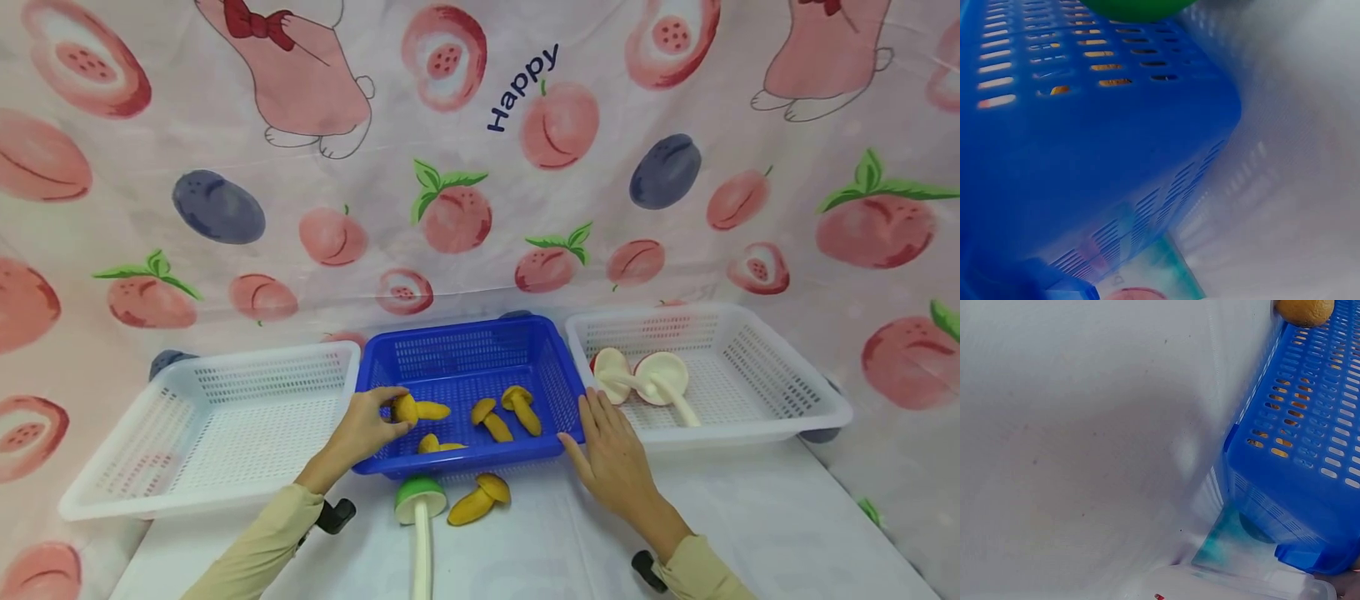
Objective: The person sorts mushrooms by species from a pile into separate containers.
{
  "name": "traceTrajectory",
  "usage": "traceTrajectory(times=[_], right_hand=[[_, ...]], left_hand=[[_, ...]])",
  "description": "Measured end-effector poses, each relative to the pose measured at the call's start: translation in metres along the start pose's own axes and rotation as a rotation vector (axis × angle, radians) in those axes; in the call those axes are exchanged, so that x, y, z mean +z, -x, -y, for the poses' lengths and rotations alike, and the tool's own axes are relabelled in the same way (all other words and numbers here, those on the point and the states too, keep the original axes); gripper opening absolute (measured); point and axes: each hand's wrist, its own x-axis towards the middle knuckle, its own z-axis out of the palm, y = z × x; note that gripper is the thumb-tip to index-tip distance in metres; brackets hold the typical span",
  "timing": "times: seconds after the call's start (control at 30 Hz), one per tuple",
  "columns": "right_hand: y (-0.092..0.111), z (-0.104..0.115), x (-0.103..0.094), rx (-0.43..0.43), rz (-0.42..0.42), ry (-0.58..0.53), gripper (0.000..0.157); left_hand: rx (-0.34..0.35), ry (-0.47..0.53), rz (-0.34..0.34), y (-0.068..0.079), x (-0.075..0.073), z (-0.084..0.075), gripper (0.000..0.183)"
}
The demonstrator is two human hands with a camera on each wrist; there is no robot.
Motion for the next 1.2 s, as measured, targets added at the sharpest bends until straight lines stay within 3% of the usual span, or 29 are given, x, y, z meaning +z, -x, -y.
traceTrajectory(times=[0.27, 0.7, 0.8, 1.03, 1.2], right_hand=[[0.0, 0.001, 0.0, 0.007, 0.0, 0.003, 0.063], [0.001, 0.001, 0.0, 0.017, 0.013, 0.007, 0.064], [0.001, 0.002, 0.0, 0.02, 0.019, 0.003, 0.064], [0.0, 0.004, -0.001, 0.013, 0.026, 0.003, 0.063], [0.0, 0.003, -0.001, 0.014, 0.022, 0.008, 0.063]], left_hand=[[0.047, -0.114, 0.062, -0.006, 0.005, 0.004, 0.045], [0.046, -0.275, 0.081, -0.008, 0.009, 0.003, 0.032], [0.05, -0.244, 0.072, -0.007, 0.007, 0.004, 0.029], [0.048, -0.06, 0.089, -0.002, 0.001, 0.004, 0.025], [0.062, -0.006, 0.077, 0.003, -0.004, -0.003, 0.021]])
